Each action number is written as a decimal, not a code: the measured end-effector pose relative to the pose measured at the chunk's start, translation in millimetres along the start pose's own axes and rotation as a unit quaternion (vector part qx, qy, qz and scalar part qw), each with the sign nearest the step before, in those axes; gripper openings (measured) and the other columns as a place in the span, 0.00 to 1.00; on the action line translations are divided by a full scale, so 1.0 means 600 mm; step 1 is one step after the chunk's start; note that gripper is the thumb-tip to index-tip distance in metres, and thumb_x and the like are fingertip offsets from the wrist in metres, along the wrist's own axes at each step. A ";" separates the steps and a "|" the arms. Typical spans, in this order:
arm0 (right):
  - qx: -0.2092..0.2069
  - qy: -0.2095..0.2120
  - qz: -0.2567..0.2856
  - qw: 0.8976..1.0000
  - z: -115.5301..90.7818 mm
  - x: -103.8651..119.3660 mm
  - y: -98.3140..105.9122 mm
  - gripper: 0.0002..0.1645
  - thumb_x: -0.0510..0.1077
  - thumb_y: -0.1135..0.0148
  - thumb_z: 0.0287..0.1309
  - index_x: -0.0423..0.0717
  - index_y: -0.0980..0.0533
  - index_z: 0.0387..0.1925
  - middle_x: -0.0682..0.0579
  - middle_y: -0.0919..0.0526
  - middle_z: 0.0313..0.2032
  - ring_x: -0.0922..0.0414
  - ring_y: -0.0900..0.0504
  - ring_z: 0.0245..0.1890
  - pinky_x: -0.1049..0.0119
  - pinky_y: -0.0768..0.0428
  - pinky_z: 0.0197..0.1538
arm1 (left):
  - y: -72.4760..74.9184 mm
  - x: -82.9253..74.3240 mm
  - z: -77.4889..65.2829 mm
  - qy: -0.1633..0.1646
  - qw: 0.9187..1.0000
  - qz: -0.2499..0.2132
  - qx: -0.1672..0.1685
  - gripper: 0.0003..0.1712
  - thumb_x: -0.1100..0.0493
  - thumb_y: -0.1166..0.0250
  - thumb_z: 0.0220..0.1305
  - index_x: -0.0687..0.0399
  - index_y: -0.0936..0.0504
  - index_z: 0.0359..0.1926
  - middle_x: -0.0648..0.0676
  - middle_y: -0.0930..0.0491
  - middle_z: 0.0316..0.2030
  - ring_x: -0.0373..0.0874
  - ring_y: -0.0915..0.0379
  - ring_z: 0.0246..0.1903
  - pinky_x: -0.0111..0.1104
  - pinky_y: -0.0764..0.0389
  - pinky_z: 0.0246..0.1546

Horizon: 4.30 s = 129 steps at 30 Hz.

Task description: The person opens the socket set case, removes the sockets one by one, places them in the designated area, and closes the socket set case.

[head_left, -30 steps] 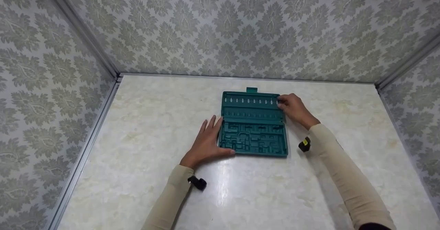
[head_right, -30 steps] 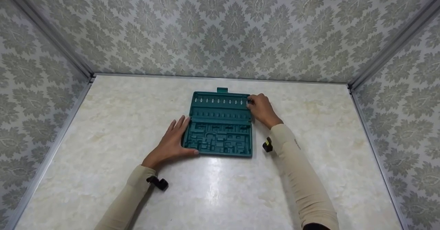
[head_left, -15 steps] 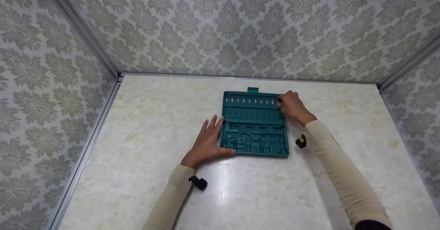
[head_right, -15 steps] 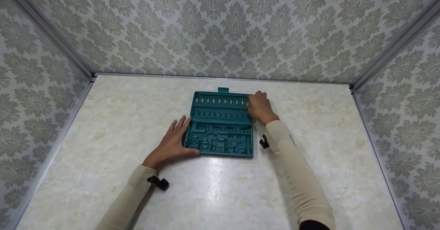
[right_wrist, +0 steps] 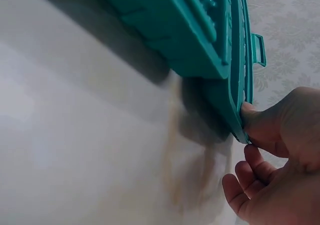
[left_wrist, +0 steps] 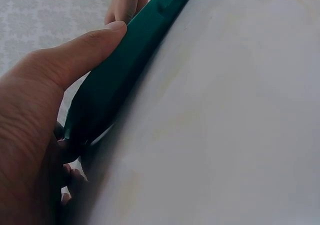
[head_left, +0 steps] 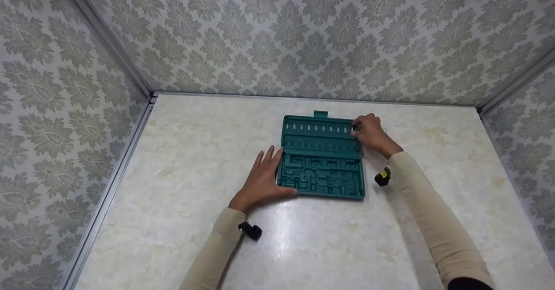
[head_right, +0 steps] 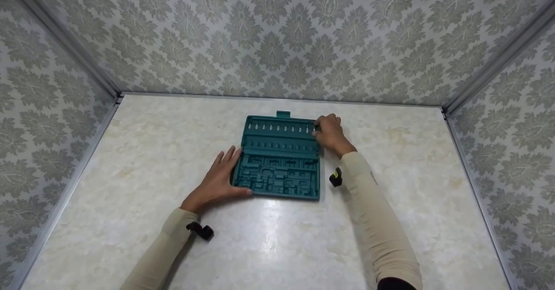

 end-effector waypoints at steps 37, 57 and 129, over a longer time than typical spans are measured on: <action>-0.238 -0.059 0.205 0.947 -0.041 -0.020 -0.013 0.09 0.33 0.33 0.76 0.34 0.15 0.52 0.39 0.13 0.52 0.49 0.17 0.52 0.58 0.19 0.56 | 0.004 0.000 -0.021 0.022 1.000 -0.021 0.002 0.83 0.17 0.24 0.48 0.44 0.58 0.92 0.55 0.60 0.90 0.54 0.69 0.88 0.49 0.59 0.87; -0.225 -0.044 0.314 0.921 -0.150 -0.080 -0.002 0.22 0.38 0.35 0.79 0.29 0.20 0.66 0.31 0.16 0.60 0.52 0.13 0.50 0.73 0.13 0.52 | 0.000 -0.002 -0.020 0.014 1.000 -0.023 0.003 0.83 0.16 0.25 0.49 0.43 0.58 0.92 0.54 0.60 0.90 0.52 0.71 0.89 0.47 0.60 0.87; -0.200 0.032 0.069 0.977 -0.109 -0.004 -0.003 0.20 0.44 0.32 0.78 0.34 0.16 0.61 0.37 0.17 0.57 0.39 0.24 0.59 0.40 0.27 0.64 | 0.001 0.004 -0.019 0.006 1.000 -0.025 -0.003 0.83 0.17 0.24 0.49 0.45 0.58 0.92 0.56 0.60 0.90 0.55 0.69 0.88 0.50 0.60 0.87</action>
Point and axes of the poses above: each hand's wrist, its own z-axis towards the middle knuckle, its own y-axis out of the back of the hand, x = y × z, the point moved 7 cm from there along z, towards the middle knuckle
